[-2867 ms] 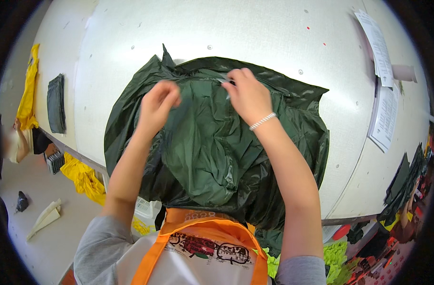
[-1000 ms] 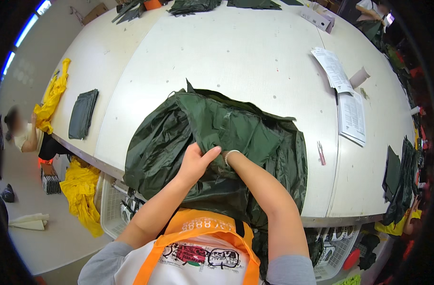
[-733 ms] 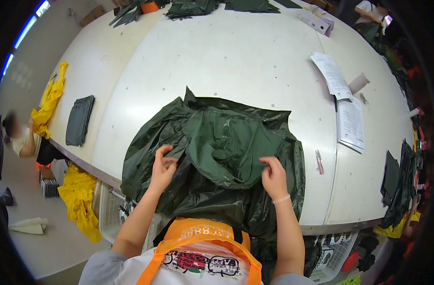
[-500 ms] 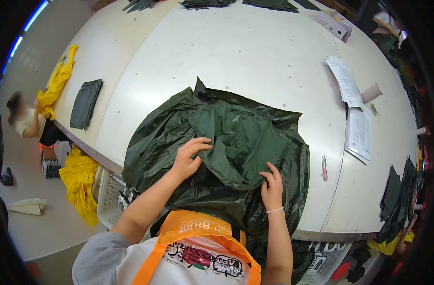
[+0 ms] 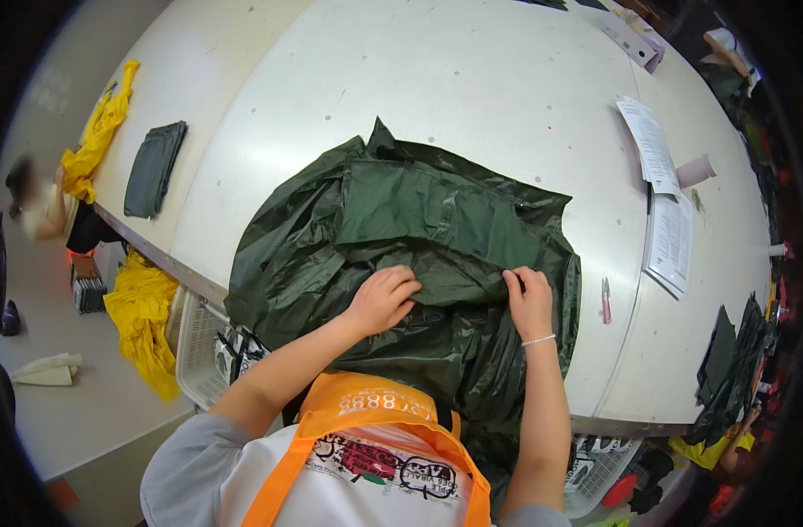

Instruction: The person folds a dark green jacket on a white table. They smooth the fabric, fold the sleeves and body, then place the folded jacket into a white basket. The person repeats the process with a second jacket.

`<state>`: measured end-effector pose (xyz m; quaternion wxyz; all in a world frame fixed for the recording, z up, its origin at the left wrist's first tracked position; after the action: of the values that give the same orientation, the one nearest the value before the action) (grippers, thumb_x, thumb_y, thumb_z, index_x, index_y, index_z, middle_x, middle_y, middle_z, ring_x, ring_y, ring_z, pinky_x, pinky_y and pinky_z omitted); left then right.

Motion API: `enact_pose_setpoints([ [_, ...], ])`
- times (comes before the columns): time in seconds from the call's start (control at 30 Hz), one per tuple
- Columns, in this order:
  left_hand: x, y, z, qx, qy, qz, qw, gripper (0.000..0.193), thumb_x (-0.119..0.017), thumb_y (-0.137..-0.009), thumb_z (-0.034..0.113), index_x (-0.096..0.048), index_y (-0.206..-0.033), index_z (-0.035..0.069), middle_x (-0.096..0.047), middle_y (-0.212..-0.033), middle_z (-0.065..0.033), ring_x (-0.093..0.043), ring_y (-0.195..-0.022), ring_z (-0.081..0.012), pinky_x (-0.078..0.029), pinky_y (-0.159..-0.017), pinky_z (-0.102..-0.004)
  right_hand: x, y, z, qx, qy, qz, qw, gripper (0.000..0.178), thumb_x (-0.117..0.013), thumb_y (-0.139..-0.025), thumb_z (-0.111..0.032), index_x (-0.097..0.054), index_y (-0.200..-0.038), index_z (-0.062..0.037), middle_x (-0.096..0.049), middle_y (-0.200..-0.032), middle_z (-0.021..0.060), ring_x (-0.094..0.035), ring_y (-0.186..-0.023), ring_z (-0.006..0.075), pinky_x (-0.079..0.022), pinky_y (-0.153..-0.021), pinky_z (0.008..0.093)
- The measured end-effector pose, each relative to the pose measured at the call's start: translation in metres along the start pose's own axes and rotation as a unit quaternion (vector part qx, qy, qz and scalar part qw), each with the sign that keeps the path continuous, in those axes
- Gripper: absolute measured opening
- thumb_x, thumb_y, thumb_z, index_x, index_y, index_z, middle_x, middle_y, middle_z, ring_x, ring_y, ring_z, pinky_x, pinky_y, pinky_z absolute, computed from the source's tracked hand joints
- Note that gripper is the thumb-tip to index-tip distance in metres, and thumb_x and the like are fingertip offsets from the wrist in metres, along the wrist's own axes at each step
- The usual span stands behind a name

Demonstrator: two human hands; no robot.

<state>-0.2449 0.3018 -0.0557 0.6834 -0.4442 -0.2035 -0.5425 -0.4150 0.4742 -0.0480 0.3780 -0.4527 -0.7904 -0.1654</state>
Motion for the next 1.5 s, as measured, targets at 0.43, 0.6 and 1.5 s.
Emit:
enact_pose_setpoints([
  [0.43,0.028,-0.012,0.067,-0.225,0.023,0.068,0.972,0.020,-0.075,-0.070,0.011,-0.066,-0.088,0.008,-0.062,-0.081,-0.0027,-0.060,-0.070,-0.0169,-0.047,-0.060,-0.0278,0.006,-0.040,0.045,-0.129,-0.070,0.073,0.986,0.031,-0.061,-0.090,-0.027,-0.061,-0.082,0.0030,-0.056,-0.062,0.0124,-0.049,-0.055,0.0179,-0.041,-0.057,0.0317],
  [0.6,0.006,-0.055,0.012,-0.052,-0.019,0.048,0.997,0.026,-0.063,-0.077,0.002,-0.061,-0.103,0.002,-0.058,-0.114,-0.0148,-0.058,-0.102,-0.0290,-0.048,-0.081,-0.0358,0.001,-0.052,0.060,-0.145,-0.095,0.096,0.980,0.032,-0.060,-0.090,-0.028,-0.061,-0.079,0.0028,-0.057,-0.062,0.0146,-0.051,-0.055,0.0224,-0.042,-0.056,0.0340],
  [1.5,-0.088,-0.090,-0.079,0.128,-0.153,-0.067,0.978,0.028,-0.071,-0.069,0.016,-0.064,-0.094,0.004,-0.055,-0.098,-0.0091,-0.052,-0.094,-0.0285,-0.039,-0.075,-0.0401,-0.018,-0.054,0.073,-0.179,-0.149,0.101,0.967,0.032,-0.060,-0.089,-0.028,-0.062,-0.080,0.0034,-0.059,-0.065,0.0181,-0.056,-0.057,0.0296,-0.043,-0.057,0.0366],
])
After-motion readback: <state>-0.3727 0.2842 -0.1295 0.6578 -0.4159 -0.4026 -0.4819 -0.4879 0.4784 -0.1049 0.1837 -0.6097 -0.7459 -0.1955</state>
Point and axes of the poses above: each hand's wrist, its own y-axis away from the middle knuckle, its own x-axis out of the back of the hand, z = x × y, the point moved 10 cm from there along -y, towards the middle knuckle
